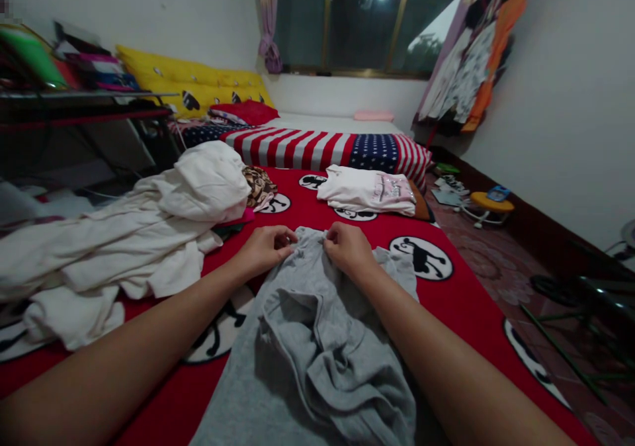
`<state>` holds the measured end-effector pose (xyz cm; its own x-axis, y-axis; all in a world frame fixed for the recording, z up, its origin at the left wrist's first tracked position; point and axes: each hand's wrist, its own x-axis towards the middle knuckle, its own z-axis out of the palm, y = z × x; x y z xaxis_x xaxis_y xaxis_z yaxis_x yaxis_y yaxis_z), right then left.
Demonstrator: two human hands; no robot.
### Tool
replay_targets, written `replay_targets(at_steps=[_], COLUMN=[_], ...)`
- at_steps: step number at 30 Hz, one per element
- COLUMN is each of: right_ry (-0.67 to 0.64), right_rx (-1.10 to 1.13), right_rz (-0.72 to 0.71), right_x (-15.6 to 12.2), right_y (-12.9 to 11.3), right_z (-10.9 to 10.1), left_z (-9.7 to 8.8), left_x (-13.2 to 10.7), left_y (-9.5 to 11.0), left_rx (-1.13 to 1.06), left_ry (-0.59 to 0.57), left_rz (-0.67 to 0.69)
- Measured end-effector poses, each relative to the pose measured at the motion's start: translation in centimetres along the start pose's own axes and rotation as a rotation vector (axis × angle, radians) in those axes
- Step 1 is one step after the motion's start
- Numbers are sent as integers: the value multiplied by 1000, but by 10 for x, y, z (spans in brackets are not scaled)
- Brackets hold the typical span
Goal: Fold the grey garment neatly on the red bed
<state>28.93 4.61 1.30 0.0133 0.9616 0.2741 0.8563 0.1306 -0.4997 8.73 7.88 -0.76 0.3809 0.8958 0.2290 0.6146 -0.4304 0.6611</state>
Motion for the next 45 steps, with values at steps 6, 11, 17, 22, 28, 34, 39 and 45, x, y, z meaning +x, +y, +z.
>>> replay_targets(at_steps=[6,11,17,22,28,34,39,45], right_ry=[-73,-161,-438,-421,-107,240,258,266], right_rx=[459,513,342,109,467,775,734,617], right_rz=[-168,-107,-80,-174,116,552,476,360], right_x=[-13,-52,-147,-189,-141,-108,-117,-119], right_y=[-8,-1,12,6,16,69,81,69], right_z=[-4,-35,-101,-96,-96,-62,-46,-48], left_z=[4,-12,-67,-65,-42,-27,-20,-9], left_x=[-2,-4,-24,-48,-26,-11,-17,-29], left_y=[0,9,56,81,68,29,28,42], left_rx=[62,-182,-347,-179,-511,-852,-658,-99], left_ry=[57,99,-651,-655,-338,-179,-290,-163], left_rz=[-17,55,216,237,74,-457,-341,-22])
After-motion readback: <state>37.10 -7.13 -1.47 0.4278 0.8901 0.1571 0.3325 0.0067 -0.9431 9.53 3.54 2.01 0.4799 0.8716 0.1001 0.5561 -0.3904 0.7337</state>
